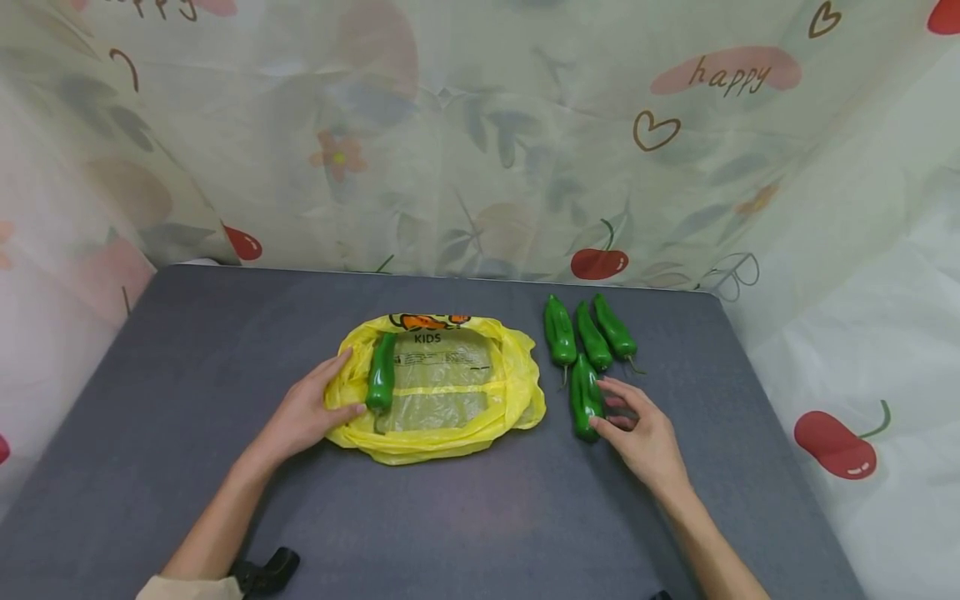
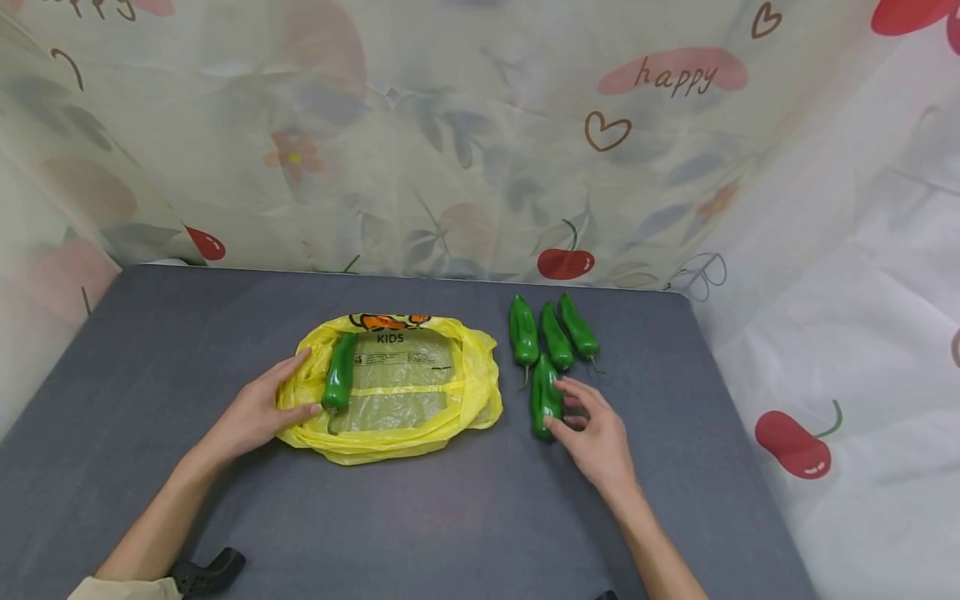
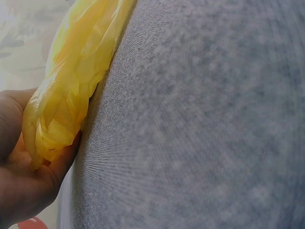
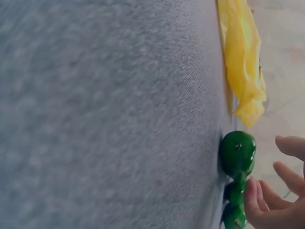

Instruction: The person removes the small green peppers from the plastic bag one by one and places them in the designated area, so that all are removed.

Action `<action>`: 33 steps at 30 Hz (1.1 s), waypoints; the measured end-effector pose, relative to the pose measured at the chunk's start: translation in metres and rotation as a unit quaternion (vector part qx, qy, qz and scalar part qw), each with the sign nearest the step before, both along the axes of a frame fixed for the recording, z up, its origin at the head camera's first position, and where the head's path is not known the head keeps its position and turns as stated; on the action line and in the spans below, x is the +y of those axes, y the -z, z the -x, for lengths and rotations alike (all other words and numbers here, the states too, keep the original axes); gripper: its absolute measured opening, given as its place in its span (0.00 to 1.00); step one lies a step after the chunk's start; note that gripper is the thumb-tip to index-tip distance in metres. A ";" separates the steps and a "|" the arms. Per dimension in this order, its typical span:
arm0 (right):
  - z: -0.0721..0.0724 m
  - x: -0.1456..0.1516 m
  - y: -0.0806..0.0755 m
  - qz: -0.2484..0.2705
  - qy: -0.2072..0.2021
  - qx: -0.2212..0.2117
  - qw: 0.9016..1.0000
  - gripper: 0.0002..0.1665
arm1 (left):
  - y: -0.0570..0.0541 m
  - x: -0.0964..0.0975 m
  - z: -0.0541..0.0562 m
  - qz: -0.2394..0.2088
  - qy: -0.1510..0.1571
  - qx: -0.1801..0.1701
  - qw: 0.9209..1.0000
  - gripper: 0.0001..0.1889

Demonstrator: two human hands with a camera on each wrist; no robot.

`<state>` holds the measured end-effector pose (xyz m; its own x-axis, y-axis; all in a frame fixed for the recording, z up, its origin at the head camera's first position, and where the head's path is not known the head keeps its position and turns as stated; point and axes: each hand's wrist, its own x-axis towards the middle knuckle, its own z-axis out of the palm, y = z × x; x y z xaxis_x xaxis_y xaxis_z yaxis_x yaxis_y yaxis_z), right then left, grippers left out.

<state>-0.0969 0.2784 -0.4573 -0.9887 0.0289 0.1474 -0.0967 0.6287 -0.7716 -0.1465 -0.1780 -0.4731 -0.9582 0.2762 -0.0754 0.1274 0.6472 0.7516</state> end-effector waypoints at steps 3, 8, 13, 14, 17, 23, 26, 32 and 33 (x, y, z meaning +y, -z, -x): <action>0.001 -0.004 -0.002 0.014 -0.003 0.011 1.000 0.33 | 0.000 0.000 0.000 0.000 -0.002 -0.002 1.000 0.48; 0.004 -0.014 -0.005 0.047 -0.014 0.010 0.999 0.32 | -0.001 0.000 0.000 0.002 -0.004 -0.005 1.000 0.48; 0.006 -0.023 -0.006 0.059 -0.026 0.010 0.998 0.32 | -0.001 0.000 -0.001 -0.001 -0.004 -0.005 1.000 0.47; 0.007 -0.025 -0.006 0.060 -0.027 0.010 0.998 0.32 | -0.001 0.000 -0.001 -0.001 -0.004 -0.005 1.000 0.47; 0.008 -0.031 -0.007 0.066 -0.031 0.007 0.997 0.31 | 0.000 0.001 0.000 -0.003 -0.004 -0.005 1.000 0.47; 0.011 -0.043 -0.009 0.084 -0.051 -0.002 0.995 0.31 | 0.000 0.000 0.000 -0.004 -0.005 -0.006 1.000 0.47; 0.014 -0.051 -0.009 0.088 -0.057 -0.008 0.994 0.31 | 0.000 0.000 -0.001 -0.002 -0.006 -0.007 1.000 0.47; 0.019 -0.068 -0.012 0.110 -0.071 -0.017 0.991 0.31 | 0.000 0.000 -0.002 -0.005 -0.006 -0.007 1.000 0.47; 0.020 -0.070 -0.012 0.115 -0.074 -0.018 0.990 0.31 | 0.000 0.000 -0.002 -0.005 -0.006 -0.007 1.000 0.47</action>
<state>-0.1169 0.2080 -0.4450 -0.9891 -0.0869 0.1191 -0.1447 0.4167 -0.8975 -0.1448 -0.1780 -0.4736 -0.9602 0.2657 -0.0861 0.1093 0.6411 0.7596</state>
